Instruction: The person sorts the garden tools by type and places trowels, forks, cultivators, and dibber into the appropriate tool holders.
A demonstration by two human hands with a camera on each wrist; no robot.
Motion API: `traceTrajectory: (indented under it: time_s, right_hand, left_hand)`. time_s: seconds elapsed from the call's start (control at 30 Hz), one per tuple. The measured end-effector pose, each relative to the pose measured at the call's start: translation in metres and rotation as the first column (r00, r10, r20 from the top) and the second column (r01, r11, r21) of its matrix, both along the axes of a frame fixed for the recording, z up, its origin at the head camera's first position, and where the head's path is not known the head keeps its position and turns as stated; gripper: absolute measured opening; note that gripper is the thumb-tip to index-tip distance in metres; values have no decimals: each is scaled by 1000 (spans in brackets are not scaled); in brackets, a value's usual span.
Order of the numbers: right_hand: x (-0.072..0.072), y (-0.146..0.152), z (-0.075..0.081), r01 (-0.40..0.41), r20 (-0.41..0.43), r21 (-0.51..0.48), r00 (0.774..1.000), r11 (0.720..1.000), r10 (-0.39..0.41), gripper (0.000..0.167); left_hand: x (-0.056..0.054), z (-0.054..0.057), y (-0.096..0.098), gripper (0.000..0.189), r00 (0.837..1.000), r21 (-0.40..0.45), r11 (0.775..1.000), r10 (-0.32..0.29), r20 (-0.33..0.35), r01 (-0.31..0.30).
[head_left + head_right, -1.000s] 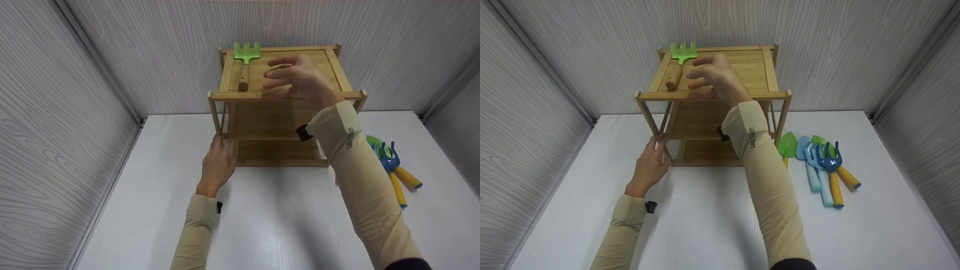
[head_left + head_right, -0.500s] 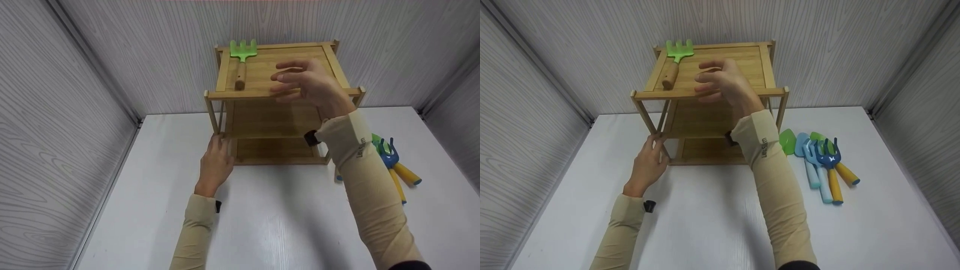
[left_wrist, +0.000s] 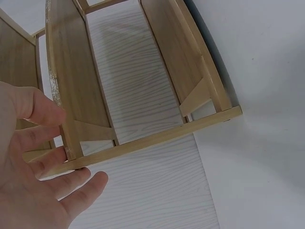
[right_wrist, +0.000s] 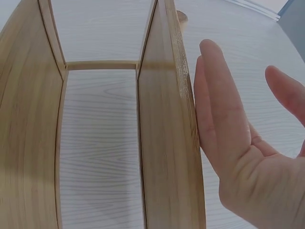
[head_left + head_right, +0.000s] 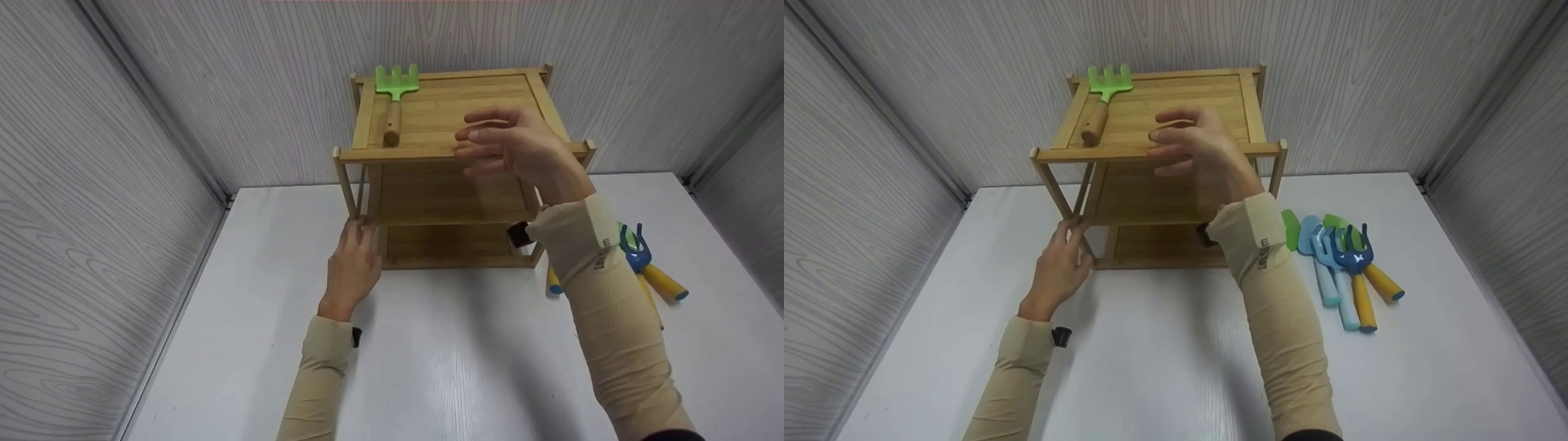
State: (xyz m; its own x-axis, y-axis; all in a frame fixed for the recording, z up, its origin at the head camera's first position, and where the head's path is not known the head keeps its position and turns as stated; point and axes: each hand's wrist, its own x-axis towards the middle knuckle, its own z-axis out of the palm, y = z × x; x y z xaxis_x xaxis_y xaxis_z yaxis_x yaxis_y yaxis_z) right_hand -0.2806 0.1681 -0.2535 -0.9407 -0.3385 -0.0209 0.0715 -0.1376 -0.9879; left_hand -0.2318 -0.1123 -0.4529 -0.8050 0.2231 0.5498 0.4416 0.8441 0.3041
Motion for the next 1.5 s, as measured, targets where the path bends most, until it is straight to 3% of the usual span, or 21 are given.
traceTrajectory:
  time_s: [0.4,0.8,1.23,1.5]
  right_hand:
    - [11,14,-8,12,-18,22,1000,1000,-12,47]
    - [16,30,-20,-17,-19,-92,1000,996,16,41]
    - [22,41,-26,-6,-64,-61,998,998,2,38]
    - [25,48,-31,-29,-75,-132,997,991,19,35]
  left_hand:
    - [-1,2,2,49,1000,2,1000,-3,25,3]
    - [0,-1,1,50,1000,6,1000,-1,24,1]
    - [-1,-3,1,50,1000,13,1000,-9,6,9]
    - [-2,-3,1,47,1000,10,1000,-6,7,6]
